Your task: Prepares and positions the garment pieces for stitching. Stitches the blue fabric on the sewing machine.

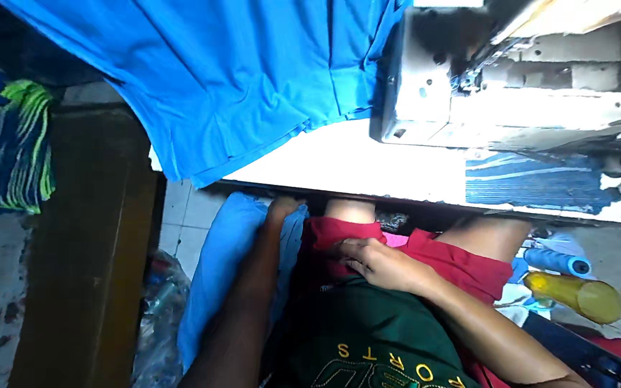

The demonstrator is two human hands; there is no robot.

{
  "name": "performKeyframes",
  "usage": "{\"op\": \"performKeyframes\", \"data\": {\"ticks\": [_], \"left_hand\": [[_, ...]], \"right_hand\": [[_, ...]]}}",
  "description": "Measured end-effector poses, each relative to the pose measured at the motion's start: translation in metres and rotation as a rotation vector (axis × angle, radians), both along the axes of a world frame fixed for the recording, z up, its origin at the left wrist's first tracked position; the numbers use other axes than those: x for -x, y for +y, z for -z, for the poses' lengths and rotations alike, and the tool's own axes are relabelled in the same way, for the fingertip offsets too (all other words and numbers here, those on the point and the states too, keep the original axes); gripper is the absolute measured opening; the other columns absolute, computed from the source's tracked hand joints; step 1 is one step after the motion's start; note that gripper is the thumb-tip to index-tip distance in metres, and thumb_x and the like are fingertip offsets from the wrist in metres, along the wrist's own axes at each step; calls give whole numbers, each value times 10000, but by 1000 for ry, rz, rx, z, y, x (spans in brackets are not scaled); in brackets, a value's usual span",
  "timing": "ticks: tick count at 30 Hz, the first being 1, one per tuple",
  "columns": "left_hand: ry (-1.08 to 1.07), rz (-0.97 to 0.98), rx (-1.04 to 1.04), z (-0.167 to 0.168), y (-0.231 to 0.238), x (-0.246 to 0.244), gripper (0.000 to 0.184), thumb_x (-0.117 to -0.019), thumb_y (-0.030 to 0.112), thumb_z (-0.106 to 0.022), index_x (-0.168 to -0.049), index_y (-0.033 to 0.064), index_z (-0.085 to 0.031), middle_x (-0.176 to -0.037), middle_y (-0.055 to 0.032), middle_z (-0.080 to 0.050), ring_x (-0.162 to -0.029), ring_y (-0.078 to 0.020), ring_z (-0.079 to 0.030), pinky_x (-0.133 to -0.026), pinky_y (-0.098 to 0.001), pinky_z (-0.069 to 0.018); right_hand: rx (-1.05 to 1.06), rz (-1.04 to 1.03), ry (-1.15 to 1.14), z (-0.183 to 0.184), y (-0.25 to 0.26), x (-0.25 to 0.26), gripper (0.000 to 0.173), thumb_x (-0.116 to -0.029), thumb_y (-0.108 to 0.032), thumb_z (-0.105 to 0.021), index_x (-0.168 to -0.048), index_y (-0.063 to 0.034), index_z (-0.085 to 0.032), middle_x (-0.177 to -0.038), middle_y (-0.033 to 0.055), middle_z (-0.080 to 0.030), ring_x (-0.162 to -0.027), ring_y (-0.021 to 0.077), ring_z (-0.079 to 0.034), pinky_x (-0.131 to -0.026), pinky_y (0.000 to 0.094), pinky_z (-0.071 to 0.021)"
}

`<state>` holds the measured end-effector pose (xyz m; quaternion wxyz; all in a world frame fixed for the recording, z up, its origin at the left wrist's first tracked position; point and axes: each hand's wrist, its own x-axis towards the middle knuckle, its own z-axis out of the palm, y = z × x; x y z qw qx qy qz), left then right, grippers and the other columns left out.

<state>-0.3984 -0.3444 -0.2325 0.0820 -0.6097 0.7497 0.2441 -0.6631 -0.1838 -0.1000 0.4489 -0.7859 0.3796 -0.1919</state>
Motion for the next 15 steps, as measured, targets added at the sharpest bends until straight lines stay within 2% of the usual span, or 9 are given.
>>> {"op": "performKeyframes", "data": {"ticks": [1, 3, 4, 5, 6, 8, 11, 13, 15], "left_hand": [[132, -74, 87, 23, -3, 1, 491, -1016, 446, -600, -1138, -11, -732, -1130, -273, -709, -1102, -458, -668, -968, -678, -494], [315, -74, -74, 5, -8, 3, 467, -990, 413, -658, -1240, 19, -691, -1191, -212, -704, -1148, -359, -671, -1028, -600, -509], [407, -2, -163, -22, -1, 4, 421, -985, 380, -671, -1219, 31, -706, -1162, -162, -726, -1101, -286, -699, -1008, -533, -544], [502, 110, -250, -54, 8, 6, 342, -979, 333, -684, -1166, 49, -726, -1103, -110, -745, -1019, -219, -721, -948, -470, -582], [591, 233, -315, -86, 16, 10, 267, -968, 294, -705, -1104, 69, -751, -1035, -64, -758, -933, -159, -725, -880, -409, -602], [744, 404, -329, -142, 24, 26, 188, -962, 262, -719, -1036, 98, -774, -962, 3, -765, -850, -79, -719, -809, -314, -617], [822, 342, 67, -190, 13, 61, 158, -971, 225, -680, -996, 95, -767, -932, 0, -754, -799, -91, -707, -740, -327, -615], [751, 316, 436, -201, -12, 91, 147, -945, 214, -744, -1056, 117, -744, -1064, -5, -713, -861, -111, -674, -734, -316, -593], [559, 297, 622, -202, -45, 120, 391, -934, 394, -754, -1224, 137, -705, -1297, -47, -654, -1071, -196, -651, -879, -407, -568]], "right_hand": [[-8, 24, -47, -2, 0, 5, 270, -1052, -118, -512, -1253, -60, -683, -1223, 79, -706, -1158, 148, -661, -1052, 328, -512], [-91, 105, -185, -7, 2, 16, 278, -1048, -80, -494, -1239, -79, -695, -1174, 40, -718, -1054, 98, -685, -966, 291, -564], [-151, 165, -261, -9, 2, 21, 273, -1055, -79, -478, -1212, -83, -701, -1113, 24, -726, -942, 85, -699, -861, 278, -602], [-207, 240, -332, -9, 2, 27, 259, -1071, -106, -475, -1185, -84, -707, -1031, 13, -733, -827, 83, -687, -747, 271, -596], [-245, 314, -380, -9, 0, 31, 253, -1084, -145, -483, -1175, -82, -711, -953, 4, -726, -765, 83, -668, -694, 267, -580], [-271, 430, -426, -6, -5, 38, 256, -1087, -184, -497, -1150, -71, -717, -829, -6, -675, -707, 80, -617, -669, 262, -540], [-280, 481, -428, -9, -12, 39, 247, -1079, -208, -516, -1117, -74, -720, -806, -5, -665, -683, 72, -609, -654, 254, -535], [-242, 446, -411, -14, -11, 35, 250, -1078, -221, -527, -1126, -74, -724, -884, 3, -701, -740, 65, -638, -703, 257, -554], [-172, 397, -383, -17, -8, 33, 250, -1078, -224, -534, -1135, -73, -726, -947, 10, -722, -812, 60, -660, -772, 260, -562]]}}
